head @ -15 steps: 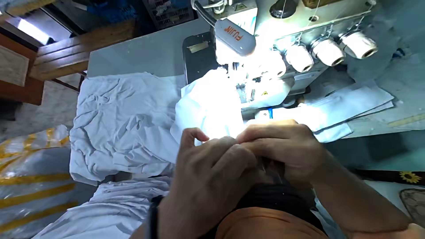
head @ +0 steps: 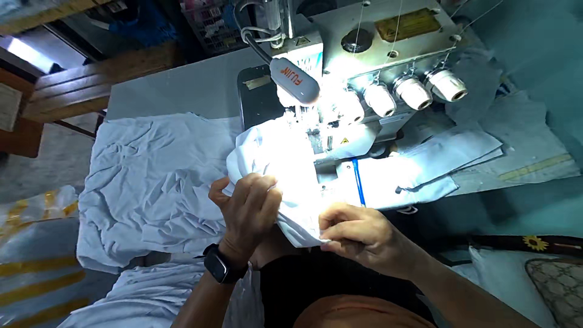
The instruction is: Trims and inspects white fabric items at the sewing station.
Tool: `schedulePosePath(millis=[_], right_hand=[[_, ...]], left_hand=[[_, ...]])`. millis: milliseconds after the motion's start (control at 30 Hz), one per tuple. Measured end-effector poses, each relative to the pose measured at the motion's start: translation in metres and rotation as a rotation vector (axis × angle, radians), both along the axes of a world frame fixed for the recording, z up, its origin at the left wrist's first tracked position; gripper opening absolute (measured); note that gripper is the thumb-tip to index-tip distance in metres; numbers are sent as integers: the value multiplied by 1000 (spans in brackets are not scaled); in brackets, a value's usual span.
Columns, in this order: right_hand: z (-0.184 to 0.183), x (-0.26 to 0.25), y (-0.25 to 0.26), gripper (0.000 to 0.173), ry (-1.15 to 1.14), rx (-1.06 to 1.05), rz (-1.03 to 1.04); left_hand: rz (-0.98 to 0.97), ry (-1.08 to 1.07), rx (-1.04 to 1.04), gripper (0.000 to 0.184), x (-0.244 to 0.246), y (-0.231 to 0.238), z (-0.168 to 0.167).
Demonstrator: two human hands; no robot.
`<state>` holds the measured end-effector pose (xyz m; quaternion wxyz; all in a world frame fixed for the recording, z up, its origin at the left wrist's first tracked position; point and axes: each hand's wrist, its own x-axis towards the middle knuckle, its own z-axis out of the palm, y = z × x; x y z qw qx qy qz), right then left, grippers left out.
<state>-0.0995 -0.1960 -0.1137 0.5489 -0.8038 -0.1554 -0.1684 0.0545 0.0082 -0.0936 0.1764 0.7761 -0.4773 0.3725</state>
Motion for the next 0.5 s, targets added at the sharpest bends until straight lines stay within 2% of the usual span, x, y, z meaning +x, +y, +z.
schedulePosePath(millis=[167,333,500], right_hand=[[-3,15,0,24,21,-32,-130],[-6,44,-2,18,-26,49,-220],[0,71,-3,15,-98,65,-248]], left_hand=[[-34,-27,37,17,14,-6,6],[-112,-49,86,16,35,-11,20],[-264,58,242,15,57,-16,41]])
